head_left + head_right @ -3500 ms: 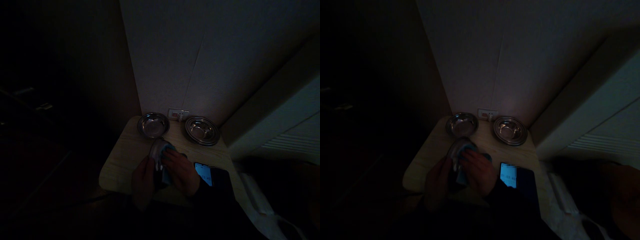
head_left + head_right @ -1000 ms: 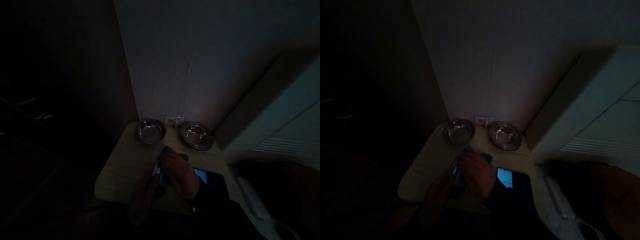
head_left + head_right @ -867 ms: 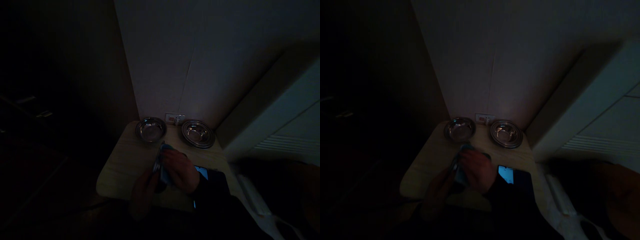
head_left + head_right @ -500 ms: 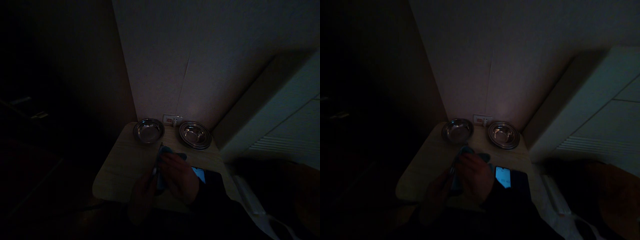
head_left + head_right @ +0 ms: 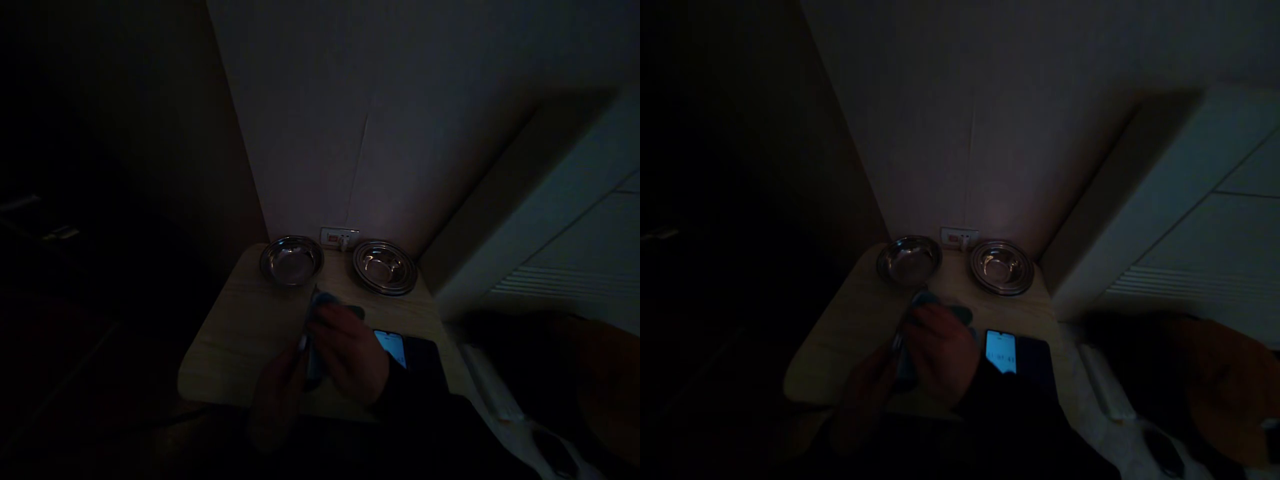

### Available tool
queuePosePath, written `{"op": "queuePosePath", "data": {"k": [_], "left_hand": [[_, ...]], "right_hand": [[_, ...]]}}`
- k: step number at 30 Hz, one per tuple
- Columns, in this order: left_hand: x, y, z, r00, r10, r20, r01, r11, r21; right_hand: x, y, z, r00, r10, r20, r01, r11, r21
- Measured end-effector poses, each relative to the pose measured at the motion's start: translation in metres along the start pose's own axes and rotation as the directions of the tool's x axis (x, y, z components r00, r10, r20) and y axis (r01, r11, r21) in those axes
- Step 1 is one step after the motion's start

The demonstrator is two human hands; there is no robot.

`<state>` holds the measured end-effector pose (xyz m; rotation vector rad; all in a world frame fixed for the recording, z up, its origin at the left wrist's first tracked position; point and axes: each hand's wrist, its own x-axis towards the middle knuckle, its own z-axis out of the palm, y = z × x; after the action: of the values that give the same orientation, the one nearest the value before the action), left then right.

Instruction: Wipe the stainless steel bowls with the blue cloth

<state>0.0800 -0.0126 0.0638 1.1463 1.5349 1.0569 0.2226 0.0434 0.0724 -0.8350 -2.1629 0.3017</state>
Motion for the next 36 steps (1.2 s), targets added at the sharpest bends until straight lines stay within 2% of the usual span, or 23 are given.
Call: {"op": "queuePosePath", "data": {"k": [2, 3, 5, 6, 8, 11, 15, 20, 21, 22, 24, 26, 28, 32, 34, 36], "left_hand": [[-0.001, -0.002, -0.001, 0.999, -0.017, 0.029, 0.017, 1.000, -0.006], [-0.001, -0.002, -0.001, 0.999, -0.021, 0.032, 0.021, 1.000, -0.005], [-0.003, -0.004, -0.001, 1.000, -0.031, 0.002, 0.031, 0.999, 0.014], [-0.003, -0.004, -0.002, 0.999, -0.037, -0.010, 0.037, 0.999, 0.024], [-0.004, -0.005, -0.002, 0.999, -0.034, -0.001, 0.034, 0.999, 0.023], [-0.003, -0.004, -0.004, 0.997, 0.004, 0.071, -0.004, 1.000, 0.000], [0.001, -0.003, -0.006, 0.999, 0.013, 0.033, -0.013, 1.000, 0.005], [0.004, -0.011, -0.011, 1.000, 0.027, 0.012, -0.027, 1.000, 0.002], [0.004, -0.012, -0.012, 1.000, 0.016, 0.011, -0.016, 1.000, -0.008], [0.004, -0.014, -0.013, 1.000, -0.005, 0.006, 0.005, 1.000, -0.023], [0.003, -0.016, -0.015, 0.998, -0.060, -0.024, 0.059, 0.997, -0.052], [0.001, -0.017, -0.016, 0.992, -0.097, -0.078, 0.092, 0.994, -0.067], [0.000, -0.016, -0.017, 0.990, -0.099, -0.104, 0.090, 0.992, -0.087], [0.001, -0.009, -0.019, 0.985, -0.107, -0.134, 0.078, 0.975, -0.206], [0.004, -0.005, -0.018, 0.981, -0.131, -0.144, 0.098, 0.972, -0.214], [0.007, -0.002, -0.018, 0.977, -0.147, -0.158, 0.121, 0.980, -0.161]], "right_hand": [[0.002, 0.001, 0.002, 0.998, -0.060, -0.007, 0.060, 0.998, 0.031], [0.004, 0.003, 0.003, 0.999, -0.046, -0.019, 0.047, 0.998, 0.037], [0.005, 0.005, 0.004, 0.997, 0.069, -0.037, -0.069, 0.998, 0.014], [0.005, 0.006, 0.004, 0.996, 0.078, -0.035, -0.077, 0.997, 0.015], [0.004, 0.006, 0.003, 0.999, 0.044, -0.020, -0.043, 0.999, 0.030], [0.003, 0.010, 0.004, 1.000, -0.001, -0.003, 0.001, 0.999, 0.052], [0.003, 0.009, 0.008, 0.993, 0.110, -0.050, -0.108, 0.993, 0.042], [-0.001, -0.007, 0.011, 0.997, -0.081, -0.006, 0.082, 0.993, 0.091], [0.002, -0.005, 0.012, 0.997, -0.072, -0.009, 0.073, 0.992, 0.102], [0.005, 0.000, 0.013, 0.999, -0.032, -0.009, 0.033, 0.993, 0.117], [0.012, 0.015, 0.017, 0.989, 0.145, 0.010, -0.145, 0.975, 0.170], [0.015, 0.031, 0.020, 0.940, 0.338, 0.039, -0.337, 0.908, 0.248], [0.012, 0.041, 0.023, 0.887, 0.461, 0.024, -0.441, 0.833, 0.335], [-0.006, 0.041, 0.025, 0.832, 0.549, -0.075, -0.476, 0.777, 0.413], [-0.013, 0.038, 0.025, 0.841, 0.534, -0.088, -0.461, 0.792, 0.401], [-0.016, 0.035, 0.024, 0.880, 0.467, -0.090, -0.405, 0.836, 0.371]]}}
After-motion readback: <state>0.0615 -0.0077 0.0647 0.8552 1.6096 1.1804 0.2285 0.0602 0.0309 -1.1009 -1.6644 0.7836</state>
